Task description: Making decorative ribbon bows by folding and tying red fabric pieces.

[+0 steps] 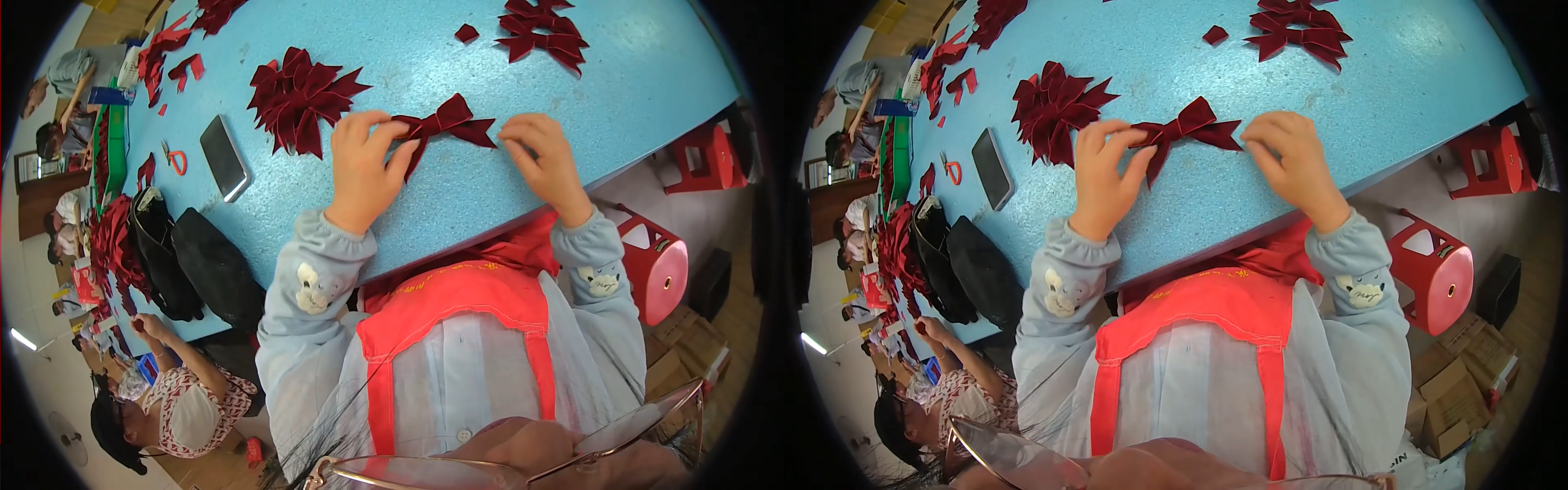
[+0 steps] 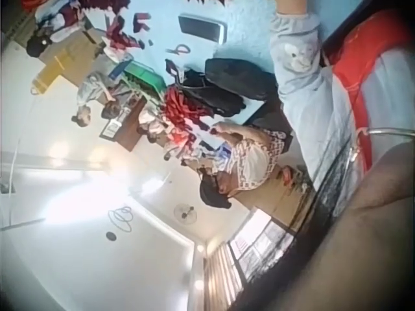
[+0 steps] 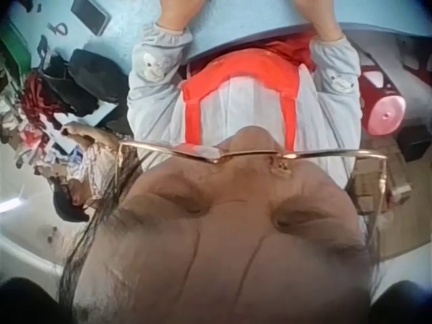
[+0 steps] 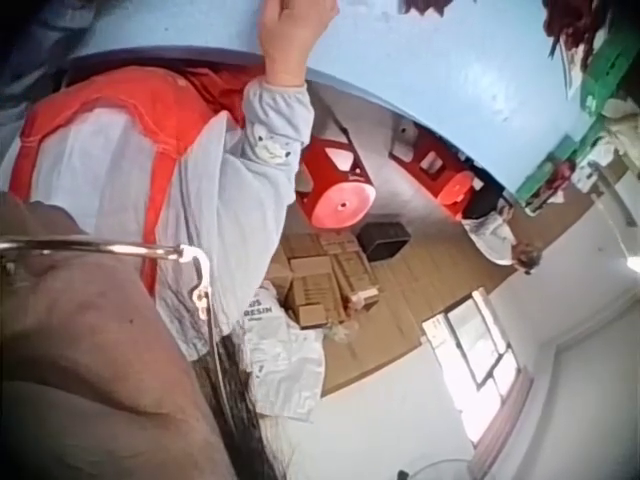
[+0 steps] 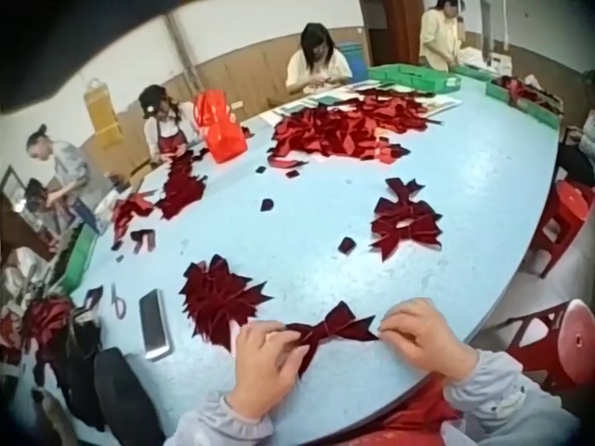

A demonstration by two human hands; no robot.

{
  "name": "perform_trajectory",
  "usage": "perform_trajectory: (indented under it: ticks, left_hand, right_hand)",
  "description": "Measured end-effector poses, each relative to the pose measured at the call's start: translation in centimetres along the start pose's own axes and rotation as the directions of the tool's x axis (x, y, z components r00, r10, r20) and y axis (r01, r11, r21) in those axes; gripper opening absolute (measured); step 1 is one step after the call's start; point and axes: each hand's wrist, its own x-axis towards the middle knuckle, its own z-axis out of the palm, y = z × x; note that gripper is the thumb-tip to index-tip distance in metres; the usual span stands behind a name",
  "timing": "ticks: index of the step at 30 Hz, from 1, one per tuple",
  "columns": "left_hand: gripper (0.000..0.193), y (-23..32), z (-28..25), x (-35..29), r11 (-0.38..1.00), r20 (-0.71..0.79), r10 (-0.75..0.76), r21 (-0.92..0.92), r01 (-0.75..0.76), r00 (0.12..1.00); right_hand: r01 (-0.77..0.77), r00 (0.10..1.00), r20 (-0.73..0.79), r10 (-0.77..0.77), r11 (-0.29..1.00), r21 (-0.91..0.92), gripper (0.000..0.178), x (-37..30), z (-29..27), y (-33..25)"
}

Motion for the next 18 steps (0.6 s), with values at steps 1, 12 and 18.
perform_trajectory:
  ticks: [1, 12, 18]
  left_hand:
    - [0.024, 0.2, 0.3, 0.9, 1.000, 0.059, -0.006, 0.028, 0.004, 0.998]
    - [0.033, 0.7, 1.9, 1.2, 0.994, 0.201, -0.083, 0.081, 0.067, 0.976]
    - [0.029, -0.4, 0.6, 0.7, 0.842, 0.251, -0.323, -0.364, 0.398, 0.912]
  right_hand:
    - [0.003, 1.000, 0.006, -0.003, 1.000, 0.003, 0.018, 0.6, 0.0, 0.0]
    - [-0.258, 0.858, 0.499, 0.121, 0.942, 0.215, 0.029, 8.5, 1.3, 0.7]
    - [-0.211, 0.945, 0.316, 0.083, 0.893, 0.397, 0.022, 7.1, 2.9, 2.6]
